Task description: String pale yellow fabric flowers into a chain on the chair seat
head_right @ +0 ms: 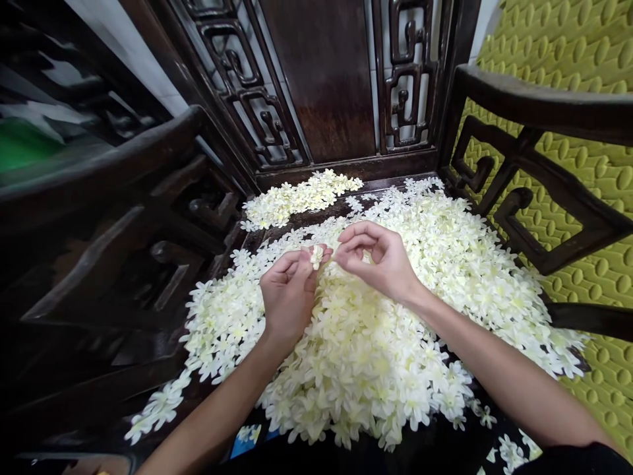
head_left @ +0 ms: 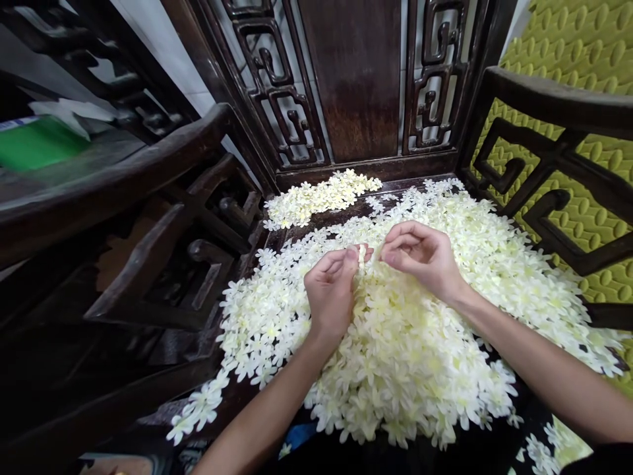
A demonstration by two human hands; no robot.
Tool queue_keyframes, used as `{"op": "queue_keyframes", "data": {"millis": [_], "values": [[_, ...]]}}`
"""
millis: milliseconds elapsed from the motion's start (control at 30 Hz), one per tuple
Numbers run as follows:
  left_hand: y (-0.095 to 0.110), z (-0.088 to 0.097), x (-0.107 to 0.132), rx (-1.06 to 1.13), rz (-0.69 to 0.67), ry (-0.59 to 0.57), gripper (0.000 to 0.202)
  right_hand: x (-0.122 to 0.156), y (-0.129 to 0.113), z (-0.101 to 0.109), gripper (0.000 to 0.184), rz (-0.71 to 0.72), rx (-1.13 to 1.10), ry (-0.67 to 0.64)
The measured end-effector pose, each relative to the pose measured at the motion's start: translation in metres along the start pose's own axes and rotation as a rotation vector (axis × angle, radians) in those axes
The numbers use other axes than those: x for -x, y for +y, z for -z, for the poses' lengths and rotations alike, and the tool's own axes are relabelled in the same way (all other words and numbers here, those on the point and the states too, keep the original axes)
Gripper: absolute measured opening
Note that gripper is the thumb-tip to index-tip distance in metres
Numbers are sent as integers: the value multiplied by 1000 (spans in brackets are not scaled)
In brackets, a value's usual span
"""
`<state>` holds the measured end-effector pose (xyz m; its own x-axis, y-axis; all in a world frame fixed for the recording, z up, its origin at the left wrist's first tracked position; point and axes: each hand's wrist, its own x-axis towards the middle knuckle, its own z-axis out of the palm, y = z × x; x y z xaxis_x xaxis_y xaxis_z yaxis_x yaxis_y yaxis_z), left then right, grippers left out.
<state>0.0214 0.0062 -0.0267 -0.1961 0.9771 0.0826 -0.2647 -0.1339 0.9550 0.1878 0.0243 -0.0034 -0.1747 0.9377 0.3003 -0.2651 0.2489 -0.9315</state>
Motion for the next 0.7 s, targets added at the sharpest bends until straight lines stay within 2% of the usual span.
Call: {"op": "queue_keyframes", "data": {"millis": [133,700], "values": [[-2,0,2,12,0,-27,24,6,3,-9,31,-52,31,-56],[1,-1,4,-43,-15,-34,26,5,-1,-10,37,-133,-5,-23]]}}
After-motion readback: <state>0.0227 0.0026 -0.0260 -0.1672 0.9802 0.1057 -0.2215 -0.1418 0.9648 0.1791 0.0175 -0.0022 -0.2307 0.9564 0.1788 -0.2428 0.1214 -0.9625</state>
